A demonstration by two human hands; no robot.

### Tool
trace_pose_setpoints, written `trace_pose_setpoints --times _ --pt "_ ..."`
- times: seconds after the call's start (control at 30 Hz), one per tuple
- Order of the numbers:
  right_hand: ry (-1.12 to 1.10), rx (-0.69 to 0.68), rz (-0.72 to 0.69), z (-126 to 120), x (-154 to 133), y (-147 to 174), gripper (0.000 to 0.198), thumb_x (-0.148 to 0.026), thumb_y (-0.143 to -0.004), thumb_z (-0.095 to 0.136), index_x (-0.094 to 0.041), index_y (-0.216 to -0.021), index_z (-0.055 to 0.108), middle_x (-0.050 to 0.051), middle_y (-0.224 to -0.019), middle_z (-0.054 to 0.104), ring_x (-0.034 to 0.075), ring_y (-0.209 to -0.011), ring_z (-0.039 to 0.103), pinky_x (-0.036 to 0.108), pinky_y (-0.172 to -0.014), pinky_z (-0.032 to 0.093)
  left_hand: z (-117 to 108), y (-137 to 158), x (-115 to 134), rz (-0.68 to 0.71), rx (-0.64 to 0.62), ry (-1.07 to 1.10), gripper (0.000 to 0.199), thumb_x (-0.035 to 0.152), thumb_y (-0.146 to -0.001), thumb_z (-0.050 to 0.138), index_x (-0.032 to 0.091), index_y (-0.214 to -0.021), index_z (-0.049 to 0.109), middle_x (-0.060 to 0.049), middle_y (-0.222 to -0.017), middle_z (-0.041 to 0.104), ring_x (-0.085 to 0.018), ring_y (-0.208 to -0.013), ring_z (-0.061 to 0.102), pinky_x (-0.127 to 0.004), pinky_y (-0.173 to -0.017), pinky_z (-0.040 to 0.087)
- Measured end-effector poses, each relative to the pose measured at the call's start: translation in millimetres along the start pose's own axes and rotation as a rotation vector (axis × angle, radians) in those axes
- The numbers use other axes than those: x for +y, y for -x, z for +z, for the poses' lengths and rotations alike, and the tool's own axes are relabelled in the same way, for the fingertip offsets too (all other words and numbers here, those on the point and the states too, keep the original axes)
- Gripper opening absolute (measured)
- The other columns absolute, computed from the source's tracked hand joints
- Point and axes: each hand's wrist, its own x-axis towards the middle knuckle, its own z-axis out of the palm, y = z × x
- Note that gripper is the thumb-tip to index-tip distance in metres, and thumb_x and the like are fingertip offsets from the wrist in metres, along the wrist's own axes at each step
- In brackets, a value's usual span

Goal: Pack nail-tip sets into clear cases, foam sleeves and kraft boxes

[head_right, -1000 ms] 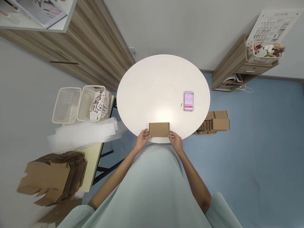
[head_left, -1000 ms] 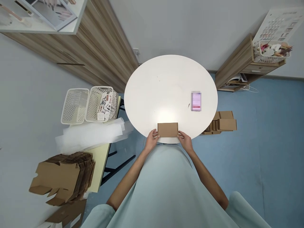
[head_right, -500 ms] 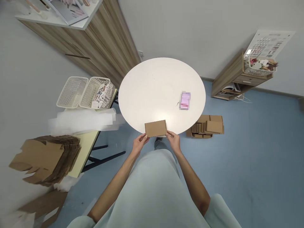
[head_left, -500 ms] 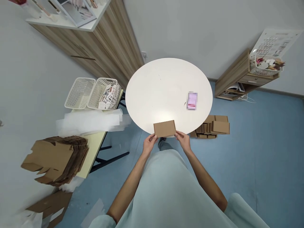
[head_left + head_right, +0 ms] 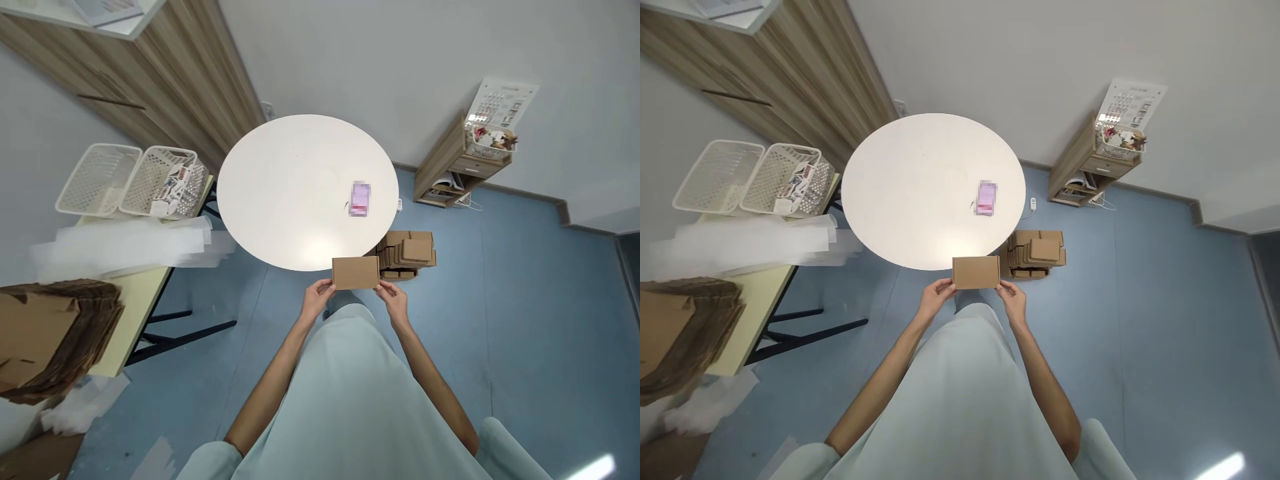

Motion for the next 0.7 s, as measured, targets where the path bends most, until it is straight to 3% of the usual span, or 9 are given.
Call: trace_pose_setpoints --times 0.2,0.33,0.5,0.7 --pt "-0.063 0.113 0.034 -64.7 0.6 -17.2 0.057 -0.061 -0.072 0.087 -0.018 -0.108 0.078 0.014 -0.114 0.081 0.033 -0.111 0.077 0.054 -0.106 0.061 59.8 -24.5 8.2 -0.036 -0.164 -0.098 0.047 0.048 -0.082 0.084 0.017 -0.116 0.076 -0.015 -0.125 0.079 -0.032 -0.114 0.076 -0.053 -0.103 0.061" --pt "-0.092 0.184 0.063 -114.4 0.7 -45.2 0.061 -0.064 -0.071 0.086 -0.017 -0.109 0.077 0.015 -0.112 0.081 0.033 -0.111 0.077 0.056 -0.106 0.060 119.7 -61.8 15.1 -0.032 -0.231 -0.225 0.041 0.042 -0.083 0.082 0.018 -0.115 0.078 -0.013 -0.125 0.079 -0.032 -0.110 0.077 -0.050 -0.102 0.061" --pt "-0.085 0.226 0.103 -175.9 1.5 -102.5 0.059 -0.063 -0.068 0.087 -0.017 -0.103 0.075 0.013 -0.102 0.082 0.031 -0.104 0.078 0.054 -0.103 0.061 208.1 -120.3 15.7 -0.051 -0.231 -0.490 0.028 0.038 -0.086 0.078 0.022 -0.109 0.081 -0.010 -0.109 0.083 -0.033 -0.102 0.078 -0.046 -0.096 0.061" --pt "-0.042 0.202 0.163 -229.3 4.0 -186.1 0.059 -0.065 -0.062 0.087 -0.018 -0.095 0.071 0.010 -0.092 0.080 0.027 -0.096 0.077 0.050 -0.097 0.062 293.0 -175.3 10.6 -0.042 -0.166 -0.641 0.027 0.025 -0.085 0.078 0.019 -0.112 0.079 -0.013 -0.121 0.080 -0.033 -0.107 0.077 -0.044 -0.100 0.057"
